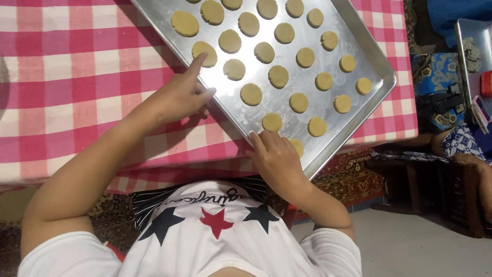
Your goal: Arranging small portions of cookie dough into organized rows on a metal baking sheet.
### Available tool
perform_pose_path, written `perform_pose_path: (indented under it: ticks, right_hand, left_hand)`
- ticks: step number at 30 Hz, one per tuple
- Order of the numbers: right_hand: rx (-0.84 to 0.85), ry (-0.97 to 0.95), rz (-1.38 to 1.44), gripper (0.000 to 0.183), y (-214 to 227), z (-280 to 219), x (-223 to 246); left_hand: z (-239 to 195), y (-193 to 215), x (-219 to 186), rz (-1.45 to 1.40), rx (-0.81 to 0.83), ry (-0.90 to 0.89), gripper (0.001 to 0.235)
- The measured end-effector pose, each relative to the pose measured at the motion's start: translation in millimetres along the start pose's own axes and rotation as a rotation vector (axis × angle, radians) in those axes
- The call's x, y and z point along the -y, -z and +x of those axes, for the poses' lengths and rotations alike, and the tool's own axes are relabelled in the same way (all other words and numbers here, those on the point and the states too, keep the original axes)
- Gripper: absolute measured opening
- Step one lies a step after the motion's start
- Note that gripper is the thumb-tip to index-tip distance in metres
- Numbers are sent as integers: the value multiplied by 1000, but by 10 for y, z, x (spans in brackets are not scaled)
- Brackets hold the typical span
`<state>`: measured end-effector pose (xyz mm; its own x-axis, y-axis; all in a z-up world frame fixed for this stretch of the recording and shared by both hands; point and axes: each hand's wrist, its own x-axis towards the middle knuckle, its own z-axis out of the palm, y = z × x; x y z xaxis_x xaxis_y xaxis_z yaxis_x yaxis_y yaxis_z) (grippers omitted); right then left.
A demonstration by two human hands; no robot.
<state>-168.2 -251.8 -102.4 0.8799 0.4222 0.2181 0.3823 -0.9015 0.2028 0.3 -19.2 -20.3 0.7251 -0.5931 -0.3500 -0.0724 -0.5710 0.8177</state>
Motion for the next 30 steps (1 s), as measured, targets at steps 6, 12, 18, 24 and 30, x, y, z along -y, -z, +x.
perform_pose_path:
  ticks: [6,12,18,24,30]
  right_hand:
    - [34,-84,75,31,190,26,56]
    - [-15,-93,130,10,256,44,71]
    - [45,-102,223,27,248,-62,-92]
    - [138,-309,213,31,304,-279,-473]
    - [205,-651,35,57,364,-426,-1009]
  left_hand:
    - [96,259,-213,63,-23,252,73]
    - [386,416,310,383,-364,41,67]
    - [819,514,1268,1392,-801,-220,46]
    - [645,301,1184,1480,-886,-408,18]
    - [324,-64,819,1285,-646,-450,23]
